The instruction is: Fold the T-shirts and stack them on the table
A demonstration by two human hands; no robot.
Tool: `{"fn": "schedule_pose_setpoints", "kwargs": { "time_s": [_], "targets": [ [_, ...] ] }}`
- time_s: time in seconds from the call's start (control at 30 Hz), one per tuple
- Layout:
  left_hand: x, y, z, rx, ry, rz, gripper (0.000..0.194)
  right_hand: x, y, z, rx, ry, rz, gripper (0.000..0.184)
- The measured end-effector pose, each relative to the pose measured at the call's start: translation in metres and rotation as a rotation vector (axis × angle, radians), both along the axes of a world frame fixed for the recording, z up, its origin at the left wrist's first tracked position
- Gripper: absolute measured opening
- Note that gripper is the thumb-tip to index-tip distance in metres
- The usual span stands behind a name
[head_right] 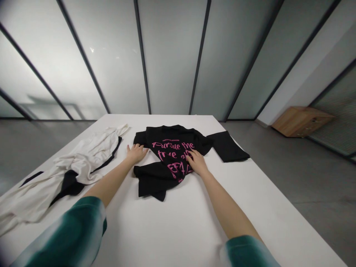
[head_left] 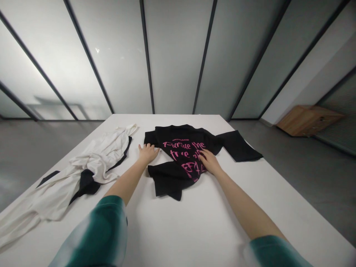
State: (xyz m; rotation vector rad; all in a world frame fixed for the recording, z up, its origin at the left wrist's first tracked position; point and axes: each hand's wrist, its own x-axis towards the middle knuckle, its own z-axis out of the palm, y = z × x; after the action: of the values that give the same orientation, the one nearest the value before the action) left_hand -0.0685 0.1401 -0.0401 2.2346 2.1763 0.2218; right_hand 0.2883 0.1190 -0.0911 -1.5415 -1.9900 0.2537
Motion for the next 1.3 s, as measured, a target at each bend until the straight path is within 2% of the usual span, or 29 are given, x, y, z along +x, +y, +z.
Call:
{"fn": "schedule_pose_setpoints", "kwargs": {
  "time_s": [0.13,0.23,0.3,0.37,0.47,0.5,0.63,0.73,0.8,0.93,0.97,1.03,1.1,1.2,1.3],
  "targets": [
    [-0.031,0.007,0.009,-0.035,0.064,0.168,0.067,0.006,0.003,-0.003,0.121,0.160,-0.028,0.045],
    [-0.052,0.013,0.013,-0.094,0.133,0.300,0.069,0.005,0.000,0.001,0.166,0.194,-0.039,0.038],
    [-0.058,0.015,0.015,-0.103,0.158,0.353,0.066,0.002,-0.004,0.007,0.123,0.171,-0.109,0.034],
    [-0.054,0.012,0.016,-0.010,0.165,0.356,0.057,-0.001,-0.009,0.013,0.018,0.118,-0.199,0.035],
    [-0.036,0.002,0.014,0.191,0.119,0.256,0.043,-0.003,-0.013,0.021,-0.114,0.010,-0.245,0.038],
    [-0.029,-0.003,0.013,0.191,0.079,0.221,0.039,-0.003,-0.013,0.022,-0.125,-0.033,-0.222,0.038],
    [-0.014,-0.021,0.003,-0.028,-0.155,0.175,0.036,-0.002,-0.009,0.017,-0.046,-0.145,-0.033,0.030],
    [-0.016,-0.030,-0.007,0.008,-0.265,0.053,0.033,-0.001,-0.006,0.009,0.039,-0.126,0.084,0.051],
    [-0.017,-0.032,-0.011,0.050,-0.253,-0.055,0.034,-0.001,-0.006,0.006,0.080,-0.113,0.088,0.052],
    [-0.012,-0.034,-0.012,0.066,-0.135,-0.125,0.025,-0.002,-0.008,0.009,0.074,-0.193,-0.090,0.014],
    [-0.009,-0.034,-0.011,0.068,-0.114,-0.157,0.029,-0.003,-0.009,0.011,0.054,-0.220,-0.083,0.016],
    [-0.001,-0.035,-0.010,0.073,-0.099,-0.268,0.040,-0.007,-0.010,0.016,0.025,-0.232,0.016,0.032],
    [0.009,-0.037,-0.010,0.071,-0.113,-0.402,0.048,-0.014,-0.012,0.021,0.032,-0.174,0.139,0.041],
    [0.021,-0.040,-0.014,0.022,-0.151,-0.559,0.052,-0.028,-0.019,0.026,0.010,-0.017,0.284,0.037],
    [0.030,-0.043,-0.019,0.014,-0.219,-0.623,0.057,-0.043,-0.028,0.028,-0.172,0.238,0.359,0.027]
  ]
}}
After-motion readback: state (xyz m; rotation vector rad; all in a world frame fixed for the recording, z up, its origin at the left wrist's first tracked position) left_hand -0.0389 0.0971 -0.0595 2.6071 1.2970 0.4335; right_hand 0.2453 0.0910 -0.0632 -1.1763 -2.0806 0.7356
